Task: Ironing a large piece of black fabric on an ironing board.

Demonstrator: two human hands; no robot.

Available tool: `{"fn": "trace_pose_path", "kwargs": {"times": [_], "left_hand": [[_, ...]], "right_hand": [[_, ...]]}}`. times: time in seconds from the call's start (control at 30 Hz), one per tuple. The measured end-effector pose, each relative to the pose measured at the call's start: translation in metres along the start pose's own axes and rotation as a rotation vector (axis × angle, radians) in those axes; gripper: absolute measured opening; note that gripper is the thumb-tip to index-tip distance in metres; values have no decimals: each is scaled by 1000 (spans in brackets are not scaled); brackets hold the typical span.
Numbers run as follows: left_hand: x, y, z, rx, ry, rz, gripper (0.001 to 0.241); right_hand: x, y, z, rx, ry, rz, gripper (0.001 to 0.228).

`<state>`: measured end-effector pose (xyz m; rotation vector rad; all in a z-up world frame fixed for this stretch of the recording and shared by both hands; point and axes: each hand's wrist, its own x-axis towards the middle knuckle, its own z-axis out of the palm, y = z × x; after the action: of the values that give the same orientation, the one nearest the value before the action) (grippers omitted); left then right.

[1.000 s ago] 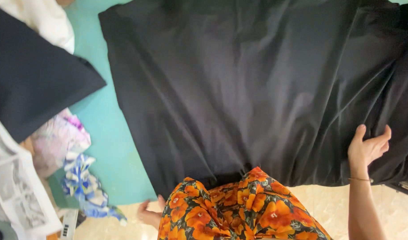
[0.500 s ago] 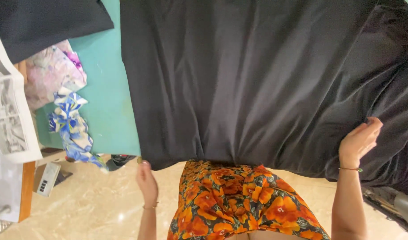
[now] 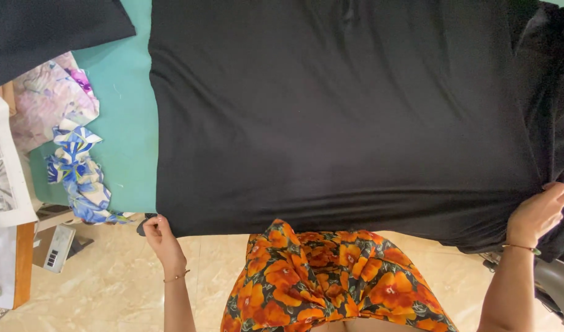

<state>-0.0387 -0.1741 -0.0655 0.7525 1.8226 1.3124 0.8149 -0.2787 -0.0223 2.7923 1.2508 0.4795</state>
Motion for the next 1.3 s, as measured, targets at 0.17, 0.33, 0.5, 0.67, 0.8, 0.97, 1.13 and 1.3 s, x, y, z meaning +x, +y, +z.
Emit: {"fn": "trace_pose_path", "kwargs": {"times": [0.17,0.33,0.5,0.67,0.8,0.97,1.13,1.3], "left_hand": [[0,29,5,7,-114,-66,14],[27,-2,-5,66,45,19,18],[49,91,63,685,133,672,24],[97,153,197,790,-385,913,42],[171,151,291,914,-532,1081,48],[298,159,323,966,-309,954,47],[373,154,352,995,-217,864,44],[424,143,378,881,-164,1065,49]], "right_hand": [[2,0,10,-47,-49,-33,5],[28,-56,-15,-108,59,-96,16],[89,-181,-64,330,80,-331,29],[141,-310,-57,638,-29,-498,38],[204,-356,-15,561,17,-650,36],[311,-244,88,317,51,-479,42],[345,-192,112,318,-70,-293,52],[349,-203,102,134,36,-307,43]]}}
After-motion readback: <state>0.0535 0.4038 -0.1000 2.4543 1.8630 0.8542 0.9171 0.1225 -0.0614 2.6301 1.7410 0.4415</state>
